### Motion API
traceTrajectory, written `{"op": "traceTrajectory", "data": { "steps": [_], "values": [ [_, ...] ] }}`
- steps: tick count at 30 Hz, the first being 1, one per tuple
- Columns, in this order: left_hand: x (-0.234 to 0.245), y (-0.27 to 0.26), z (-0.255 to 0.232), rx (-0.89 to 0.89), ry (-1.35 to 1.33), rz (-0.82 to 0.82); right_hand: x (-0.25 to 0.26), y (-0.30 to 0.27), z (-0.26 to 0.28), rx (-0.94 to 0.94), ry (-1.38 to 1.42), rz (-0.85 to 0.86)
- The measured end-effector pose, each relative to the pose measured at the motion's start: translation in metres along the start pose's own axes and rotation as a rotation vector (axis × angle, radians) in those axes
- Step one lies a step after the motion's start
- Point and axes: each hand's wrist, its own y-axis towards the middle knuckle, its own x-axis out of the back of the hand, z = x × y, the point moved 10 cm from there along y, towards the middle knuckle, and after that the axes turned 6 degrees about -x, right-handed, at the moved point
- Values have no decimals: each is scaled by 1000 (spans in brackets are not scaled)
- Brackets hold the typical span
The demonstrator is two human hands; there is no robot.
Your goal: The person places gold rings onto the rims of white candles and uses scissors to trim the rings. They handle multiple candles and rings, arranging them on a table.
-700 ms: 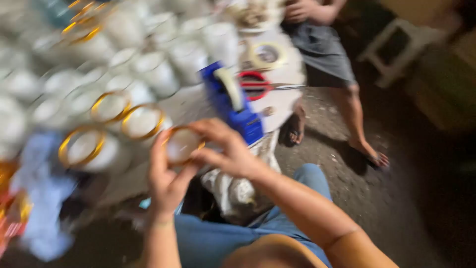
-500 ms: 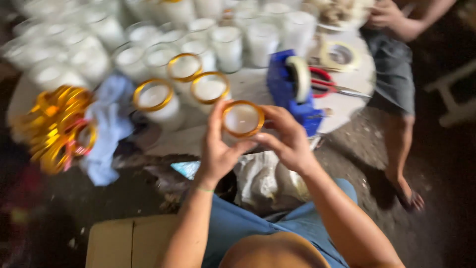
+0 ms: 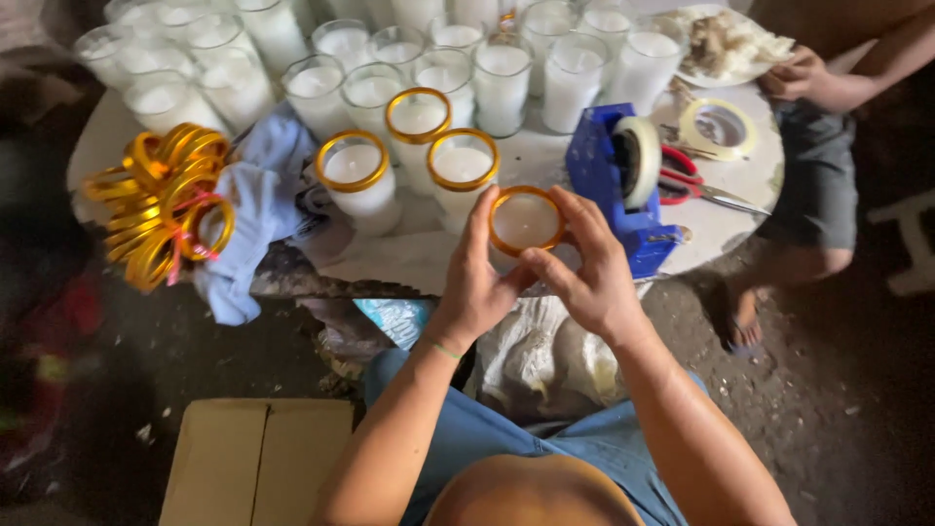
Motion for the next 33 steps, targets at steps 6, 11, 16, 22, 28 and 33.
{"op": "traceTrajectory", "data": {
  "steps": [6,11,16,22,28,33],
  "values": [
    [30,-9,-54,-114,174,-113,100,-22,35,93,-481,-293],
    [-36,-26,-95,-240,-61,32,125,-3,-36,-239,-133,-255],
    [-139,-38,-46,139,-404,478,130,-23,-5,-206,90,-294],
    [-172,-54,-1,602,-789,444,175,-154,43,-634,-1509,-435],
    [-180,-62,-7,715,-984,276,133,-156,97,-141,20,-191],
    [-159,-61,-11,676,-763,155,138,-110,7,-225,-179,-188]
  ]
}}
